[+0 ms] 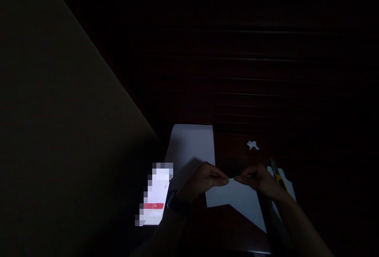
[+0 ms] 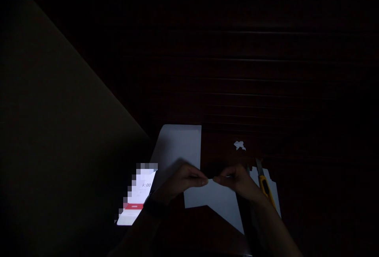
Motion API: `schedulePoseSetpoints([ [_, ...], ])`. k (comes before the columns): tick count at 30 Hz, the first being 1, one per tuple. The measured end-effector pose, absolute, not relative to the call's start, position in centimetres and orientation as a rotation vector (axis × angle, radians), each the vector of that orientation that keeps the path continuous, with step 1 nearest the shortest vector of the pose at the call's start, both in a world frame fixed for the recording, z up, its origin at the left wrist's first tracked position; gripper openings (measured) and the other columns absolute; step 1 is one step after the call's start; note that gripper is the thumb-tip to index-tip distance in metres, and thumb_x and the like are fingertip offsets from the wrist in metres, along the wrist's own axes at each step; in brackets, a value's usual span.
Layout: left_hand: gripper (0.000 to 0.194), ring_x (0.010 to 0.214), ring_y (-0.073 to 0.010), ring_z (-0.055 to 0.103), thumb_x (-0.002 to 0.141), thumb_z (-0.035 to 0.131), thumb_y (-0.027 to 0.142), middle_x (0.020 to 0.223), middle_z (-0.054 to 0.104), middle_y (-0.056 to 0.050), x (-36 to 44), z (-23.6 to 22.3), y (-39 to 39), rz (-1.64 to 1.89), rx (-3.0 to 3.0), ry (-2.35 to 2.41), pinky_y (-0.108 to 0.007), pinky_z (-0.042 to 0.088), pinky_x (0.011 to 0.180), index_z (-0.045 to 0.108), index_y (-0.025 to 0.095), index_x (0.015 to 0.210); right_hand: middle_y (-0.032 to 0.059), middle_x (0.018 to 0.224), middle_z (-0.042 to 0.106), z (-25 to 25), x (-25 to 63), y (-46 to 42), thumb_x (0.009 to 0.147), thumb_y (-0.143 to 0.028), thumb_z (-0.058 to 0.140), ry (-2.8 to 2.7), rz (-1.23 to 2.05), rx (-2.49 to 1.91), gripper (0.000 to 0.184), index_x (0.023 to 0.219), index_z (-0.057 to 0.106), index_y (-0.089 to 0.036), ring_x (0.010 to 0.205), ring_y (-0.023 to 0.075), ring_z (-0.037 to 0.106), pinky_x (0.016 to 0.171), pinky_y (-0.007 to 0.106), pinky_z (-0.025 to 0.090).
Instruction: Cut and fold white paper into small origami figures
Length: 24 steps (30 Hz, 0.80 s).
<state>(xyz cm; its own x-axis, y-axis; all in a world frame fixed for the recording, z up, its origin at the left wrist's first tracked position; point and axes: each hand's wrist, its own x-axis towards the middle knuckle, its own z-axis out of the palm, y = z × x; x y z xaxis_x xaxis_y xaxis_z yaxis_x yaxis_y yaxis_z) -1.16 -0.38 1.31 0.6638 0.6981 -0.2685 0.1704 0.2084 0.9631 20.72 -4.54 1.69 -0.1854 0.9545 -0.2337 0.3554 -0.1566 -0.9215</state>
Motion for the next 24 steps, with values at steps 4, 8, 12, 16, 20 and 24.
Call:
schedulePoseSetpoints([
  [4, 0.022, 0.077, -0.0198, 0.064, 0.068, 0.068, 0.032, 0.082, 0.072, -0.007, -1.7, 2.0, -0.2, 0.405, 1.32, 0.844, -0.03, 0.048, 0.071, 0.073, 0.016, 0.082, -0.003, 0.047, 0.045, 2.1, 22.0, -4.6, 0.068, -0.045, 0.066, -1.498, 1.327, -1.55, 0.032, 0.056, 0.065, -0.015, 0.046, 0.0087, 0.035, 0.043, 0.023, 0.026],
  [8, 0.025, 0.069, -0.0194, 0.065, 0.068, 0.067, 0.032, 0.08, 0.071, -0.008, -2.3, 2.8, -0.1, 0.348, 1.275, 0.861, -0.029, 0.051, 0.063, 0.072, 0.015, 0.085, -0.0028, 0.048, 0.044, 2.5, 23.6, -4.7, 0.067, -0.047, 0.067, -1.498, 1.285, -1.586, 0.034, 0.053, 0.063, -0.016, 0.047, 0.009, 0.035, 0.044, 0.024, 0.025],
  [12, 0.028, 0.068, -0.0184, 0.066, 0.072, 0.064, 0.035, 0.078, 0.071, -0.009, -3.0, 3.0, 0.1, 0.304, 1.245, 0.794, -0.029, 0.052, 0.063, 0.071, 0.014, 0.088, -0.0033, 0.046, 0.043, 2.4, 25.0, -5.0, 0.067, -0.043, 0.068, -1.453, 1.293, -1.594, 0.032, 0.051, 0.062, -0.016, 0.045, 0.0087, 0.035, 0.043, 0.024, 0.024],
  [16, 0.03, 0.072, -0.0192, 0.067, 0.071, 0.066, 0.036, 0.083, 0.071, -0.011, -3.8, 2.0, 0.9, 0.335, 1.252, 0.824, -0.03, 0.053, 0.065, 0.069, 0.012, 0.088, -0.002, 0.048, 0.047, 2.1, 25.6, -5.0, 0.068, -0.041, 0.068, -1.374, 1.307, -1.585, 0.029, 0.054, 0.064, -0.016, 0.047, 0.0098, 0.038, 0.044, 0.025, 0.026],
  [20, 0.03, 0.079, -0.0189, 0.066, 0.076, 0.06, 0.039, 0.089, 0.07, -0.009, -3.1, 1.3, 1.4, 0.577, 1.306, 1.0, -0.03, 0.052, 0.069, 0.069, 0.013, 0.088, -0.0023, 0.05, 0.047, 1.9, 24.3, -4.6, 0.07, -0.042, 0.067, -1.397, 1.267, -1.571, 0.031, 0.054, 0.063, -0.015, 0.048, 0.0092, 0.037, 0.045, 0.024, 0.026],
  [24, 0.029, 0.086, -0.0195, 0.064, 0.074, 0.063, 0.04, 0.091, 0.07, -0.006, -1.5, 0.9, 0.6, 0.649, 1.459, 0.906, -0.028, 0.049, 0.074, 0.07, 0.017, 0.091, -0.0034, 0.048, 0.044, 1.6, 22.2, -4.3, 0.072, -0.044, 0.064, -1.442, 1.26, -1.588, 0.033, 0.056, 0.063, -0.015, 0.046, 0.0081, 0.034, 0.043, 0.023, 0.023],
])
